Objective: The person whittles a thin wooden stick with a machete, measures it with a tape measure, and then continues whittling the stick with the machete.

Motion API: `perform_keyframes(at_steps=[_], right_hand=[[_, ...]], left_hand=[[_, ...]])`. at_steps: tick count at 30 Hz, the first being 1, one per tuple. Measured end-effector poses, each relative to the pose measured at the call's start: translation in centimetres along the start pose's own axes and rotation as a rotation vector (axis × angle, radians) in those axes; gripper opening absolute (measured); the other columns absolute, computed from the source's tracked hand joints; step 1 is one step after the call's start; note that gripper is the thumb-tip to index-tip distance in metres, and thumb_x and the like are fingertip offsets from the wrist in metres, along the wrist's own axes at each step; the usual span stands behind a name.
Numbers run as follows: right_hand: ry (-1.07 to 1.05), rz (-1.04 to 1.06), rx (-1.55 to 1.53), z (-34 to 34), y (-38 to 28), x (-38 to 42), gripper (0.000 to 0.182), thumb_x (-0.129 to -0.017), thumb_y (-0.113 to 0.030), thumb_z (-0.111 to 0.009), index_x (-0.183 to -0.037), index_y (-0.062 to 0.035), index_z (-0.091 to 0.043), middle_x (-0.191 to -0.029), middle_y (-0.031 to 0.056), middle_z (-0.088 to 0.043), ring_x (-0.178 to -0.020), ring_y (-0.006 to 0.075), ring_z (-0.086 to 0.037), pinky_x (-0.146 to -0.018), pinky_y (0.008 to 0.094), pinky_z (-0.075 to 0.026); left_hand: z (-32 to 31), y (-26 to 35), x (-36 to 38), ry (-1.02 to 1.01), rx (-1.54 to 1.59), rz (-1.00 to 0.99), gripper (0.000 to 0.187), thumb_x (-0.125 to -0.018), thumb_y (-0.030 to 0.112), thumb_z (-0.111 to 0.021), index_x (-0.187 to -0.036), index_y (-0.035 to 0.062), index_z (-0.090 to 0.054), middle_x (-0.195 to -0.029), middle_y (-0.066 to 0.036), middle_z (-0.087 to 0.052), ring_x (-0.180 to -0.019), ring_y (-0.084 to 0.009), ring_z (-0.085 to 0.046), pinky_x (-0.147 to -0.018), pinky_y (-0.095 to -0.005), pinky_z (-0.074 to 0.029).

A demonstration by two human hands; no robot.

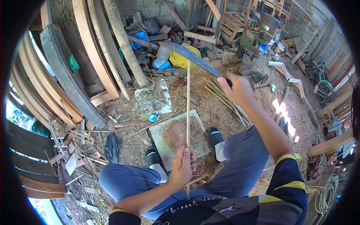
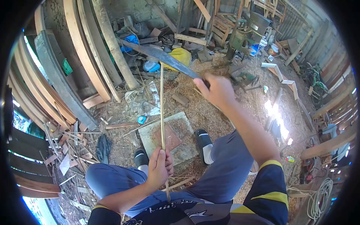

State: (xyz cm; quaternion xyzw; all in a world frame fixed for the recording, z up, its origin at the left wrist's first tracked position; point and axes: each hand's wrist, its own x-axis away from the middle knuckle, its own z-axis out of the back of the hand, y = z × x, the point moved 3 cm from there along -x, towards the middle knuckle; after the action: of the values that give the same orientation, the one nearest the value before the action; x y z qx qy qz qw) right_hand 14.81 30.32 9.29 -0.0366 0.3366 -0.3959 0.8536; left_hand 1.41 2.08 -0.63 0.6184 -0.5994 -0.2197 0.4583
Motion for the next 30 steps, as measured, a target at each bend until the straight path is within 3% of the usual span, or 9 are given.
perform_keyframes(at_steps=[7, 10, 13, 16, 19, 22, 26, 29, 30], right_hand=[[-0.056, -0.216, -0.440, -1.0, -2.7, 2.7, 0.044, -0.103, -0.041, -0.054, -0.089, -0.0006, -0.066, -0.057, 0.0098, -0.053, -0.051, 0.0204, -0.052, -0.053, 0.0386, -0.039], [-0.052, -0.338, -0.523, -2.1, -1.1, 3.2, 0.044, -0.103, -0.042, -0.055, -0.087, -0.0012, -0.064, -0.058, 0.0086, -0.053, -0.052, 0.0183, -0.050, -0.052, 0.0376, -0.039], [-0.101, -0.177, -0.506, -1.3, -2.0, 4.1, 0.041, -0.098, -0.042, -0.062, -0.084, -0.0036, -0.063, -0.060, 0.0086, -0.057, -0.050, 0.0223, -0.054, -0.052, 0.0381, -0.042], [-0.119, 0.276, -0.334, -0.3, -5.5, 5.0, 0.041, -0.090, -0.047, -0.071, -0.081, -0.0072, -0.064, -0.062, 0.0073, -0.059, -0.052, 0.0273, -0.059, -0.052, 0.0394, -0.045], [-0.201, 0.602, -0.237, -1.7, -7.0, 6.6, 0.048, -0.081, -0.053, -0.077, -0.080, -0.0081, -0.060, -0.062, 0.0073, -0.056, -0.054, 0.0268, -0.060, -0.051, 0.0353, -0.047], [-0.241, 0.742, -0.222, -3.0, -8.0, 7.7, 0.051, -0.079, -0.057, -0.077, -0.079, -0.0093, -0.060, -0.063, 0.0045, -0.055, -0.053, 0.0249, -0.060, -0.050, 0.0365, -0.047], [-0.220, 0.796, -0.190, -2.8, -8.2, 7.0, 0.051, -0.077, -0.057, -0.078, -0.078, -0.0099, -0.060, -0.063, 0.0041, -0.055, -0.053, 0.0249, -0.060, -0.050, 0.0370, -0.047], [-0.222, 0.675, -0.027, -2.7, -6.1, 4.7, 0.045, -0.081, -0.052, -0.077, -0.076, -0.0097, -0.061, -0.062, 0.0068, -0.057, -0.053, 0.0273, -0.061, -0.051, 0.0399, -0.048], [-0.124, 0.501, -0.008, -2.6, -4.9, 3.2, 0.042, -0.083, -0.049, -0.076, -0.076, -0.0094, -0.062, -0.062, 0.0086, -0.058, -0.054, 0.0290, -0.061, -0.052, 0.0413, -0.048]], left_hand=[[-0.1, 0.5, 1.0, -0.049, 0.010, -0.017, 0.019, -0.112, 0.024, -0.037, -0.102, 0.0094, -0.046, -0.074, 0.003, -0.040, -0.059, -0.0030, -0.033, -0.048, -0.0200, -0.031], [0.4, 0.0, 0.3, -0.038, 0.060, -0.023, 0.019, -0.112, 0.024, -0.038, -0.105, 0.0091, -0.047, -0.075, 0.003, -0.042, -0.059, -0.0029, -0.034, -0.048, -0.0199, -0.032], [0.6, -0.1, -0.2, 0.021, 0.034, 0.006, 0.019, -0.112, 0.025, -0.040, -0.106, 0.0091, -0.047, -0.076, 0.003, -0.042, -0.059, -0.0029, -0.033, -0.048, -0.0201, -0.031], [0.4, 0.2, -0.6, 0.029, -0.043, -0.019, 0.020, -0.112, 0.029, -0.039, -0.105, 0.0113, -0.045, -0.073, 0.003, -0.038, -0.056, -0.0046, -0.032, -0.047, -0.0224, -0.031], [0.2, 0.6, -0.7, 0.020, -0.001, -0.019, 0.020, -0.112, 0.029, -0.038, -0.106, 0.0107, -0.045, -0.071, 0.002, -0.037, -0.053, -0.0051, -0.031, -0.045, -0.0233, -0.030], [0.4, 0.4, -0.8, -0.021, 0.047, -0.020, 0.020, -0.112, 0.028, -0.037, -0.106, 0.0106, -0.045, -0.069, 0.002, -0.035, -0.050, -0.0057, -0.029, -0.043, -0.0237, -0.029], [0.6, -0.1, -0.6, -0.005, 0.026, -0.029, 0.021, -0.112, 0.028, -0.037, -0.102, 0.0114, -0.044, -0.067, 0.003, -0.032, -0.050, -0.0059, -0.027, -0.043, -0.0236, -0.025], [0.3, 0.2, 0.2, -0.023, 0.048, 0.014, 0.021, -0.112, 0.027, -0.037, -0.101, 0.0112, -0.044, -0.069, 0.004, -0.033, -0.052, -0.0053, -0.027, -0.045, -0.0229, -0.025], [0.6, -0.2, 0.4, -0.029, 0.062, 0.045, 0.021, -0.112, 0.027, -0.036, -0.101, 0.0104, -0.045, -0.071, 0.004, -0.034, -0.054, -0.0048, -0.029, -0.046, -0.0222, -0.027]])
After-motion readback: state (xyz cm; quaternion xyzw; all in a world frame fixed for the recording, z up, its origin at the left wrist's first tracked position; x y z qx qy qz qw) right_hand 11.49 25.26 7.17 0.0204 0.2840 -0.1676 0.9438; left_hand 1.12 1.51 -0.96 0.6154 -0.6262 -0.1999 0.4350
